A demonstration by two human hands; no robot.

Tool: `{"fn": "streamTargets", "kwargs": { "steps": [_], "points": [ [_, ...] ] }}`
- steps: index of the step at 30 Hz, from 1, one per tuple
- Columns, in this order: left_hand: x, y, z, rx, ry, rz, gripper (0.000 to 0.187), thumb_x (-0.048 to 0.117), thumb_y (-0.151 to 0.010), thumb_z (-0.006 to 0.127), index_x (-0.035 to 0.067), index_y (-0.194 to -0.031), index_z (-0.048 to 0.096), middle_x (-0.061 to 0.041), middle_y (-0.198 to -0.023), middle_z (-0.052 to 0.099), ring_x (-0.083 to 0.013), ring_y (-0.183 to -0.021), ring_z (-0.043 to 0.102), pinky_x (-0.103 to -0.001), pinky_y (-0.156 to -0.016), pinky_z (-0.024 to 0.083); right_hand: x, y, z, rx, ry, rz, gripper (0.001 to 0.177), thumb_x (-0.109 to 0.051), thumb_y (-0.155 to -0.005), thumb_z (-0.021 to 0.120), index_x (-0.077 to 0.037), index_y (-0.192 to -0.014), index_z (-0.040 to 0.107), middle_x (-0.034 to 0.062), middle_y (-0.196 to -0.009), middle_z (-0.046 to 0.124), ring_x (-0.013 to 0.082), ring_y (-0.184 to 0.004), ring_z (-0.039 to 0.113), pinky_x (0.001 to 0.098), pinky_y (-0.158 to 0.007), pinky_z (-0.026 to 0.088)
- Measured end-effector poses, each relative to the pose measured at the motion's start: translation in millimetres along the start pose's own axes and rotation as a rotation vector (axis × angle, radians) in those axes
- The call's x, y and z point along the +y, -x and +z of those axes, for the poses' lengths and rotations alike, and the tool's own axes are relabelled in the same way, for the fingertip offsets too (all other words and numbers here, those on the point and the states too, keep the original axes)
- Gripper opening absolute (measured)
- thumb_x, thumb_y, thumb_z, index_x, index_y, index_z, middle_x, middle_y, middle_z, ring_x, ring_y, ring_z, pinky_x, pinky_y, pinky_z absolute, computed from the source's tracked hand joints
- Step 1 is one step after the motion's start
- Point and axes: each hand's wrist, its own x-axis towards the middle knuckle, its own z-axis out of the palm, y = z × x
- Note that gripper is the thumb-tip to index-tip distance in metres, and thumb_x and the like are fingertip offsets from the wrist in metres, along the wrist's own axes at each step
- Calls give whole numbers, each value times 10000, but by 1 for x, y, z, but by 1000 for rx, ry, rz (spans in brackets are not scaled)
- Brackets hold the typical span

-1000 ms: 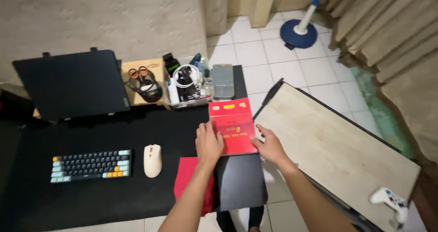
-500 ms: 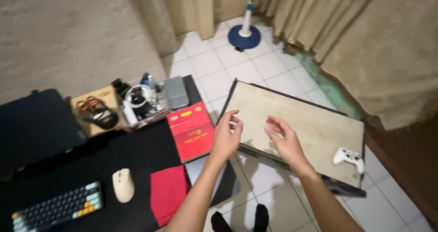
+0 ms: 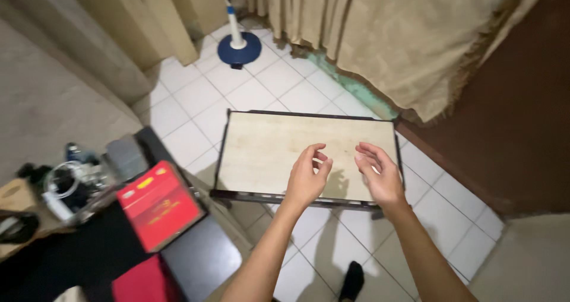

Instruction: The person picks up and wipes several items including a small white appliance, a water bottle, a gray triangular case, a cup, a box, a controller, and a red cloth, then wipes down the armrests of a chair.

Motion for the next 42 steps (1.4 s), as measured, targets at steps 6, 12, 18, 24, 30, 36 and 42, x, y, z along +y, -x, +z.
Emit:
{"fn": "streamTargets", "kwargs": {
  "steps": [6,12,18,24,30,36,42],
  "points": [
    [-25,-33,127,-48,-43,-20,462,230,-895,714,61,-1310,600,-112,-1173,665,-220,-888,693,-361,-811,567,61,-57,-96,-49,-34,-206,425,-174,-978,639,32,-1344,578,137,-1344,662,203,-1187,651,330,-993,531],
    [-79,-60,228,-48,-92,-110,522,240,-877,735,46,-1333,572,-153,-1306,611,-276,-1073,675,-389,-915,546,128,-108,-157,-51,1,-160,409,-188,-1000,631,29,-1343,578,134,-1348,668,200,-1271,629,309,-1054,488],
    [-140,-79,278,-148,-155,-306,623,262,-873,731,14,-1398,503,-189,-1385,529,-307,-1207,604,-396,-1017,503,179,-147,-191,21,212,41,434,-254,-978,624,-37,-1353,593,100,-1363,665,212,-1299,601,342,-1080,443],
    [-206,-102,316,-215,-269,-385,713,306,-852,762,11,-1431,470,-196,-1435,499,-349,-1282,553,-402,-1070,462,263,-192,-201,26,203,161,444,-236,-968,631,-45,-1367,595,86,-1373,652,207,-1299,590,340,-1092,435],
    [-284,-115,348,-277,-336,-418,738,292,-838,757,-10,-1446,468,-230,-1481,459,-384,-1353,485,-411,-1137,401,376,-236,-198,-4,149,195,497,-175,-913,663,-47,-1388,587,99,-1377,663,221,-1253,637,335,-1056,481],
    [-348,-116,380,-276,-329,-348,826,322,-801,803,-66,-1432,437,-303,-1453,457,-446,-1338,473,-447,-1123,408,438,-257,-183,28,281,267,613,-182,-883,677,-77,-1464,512,114,-1381,642,228,-1201,655,352,-1017,505],
    [-352,-115,398,-267,-267,-435,684,251,-760,767,38,-1364,525,-294,-1337,552,-475,-1238,537,-491,-1066,448,443,-252,-171,5,495,247,722,-131,-830,716,-160,-1513,486,149,-1354,595,271,-1125,638,378,-972,514]
  ]
}}
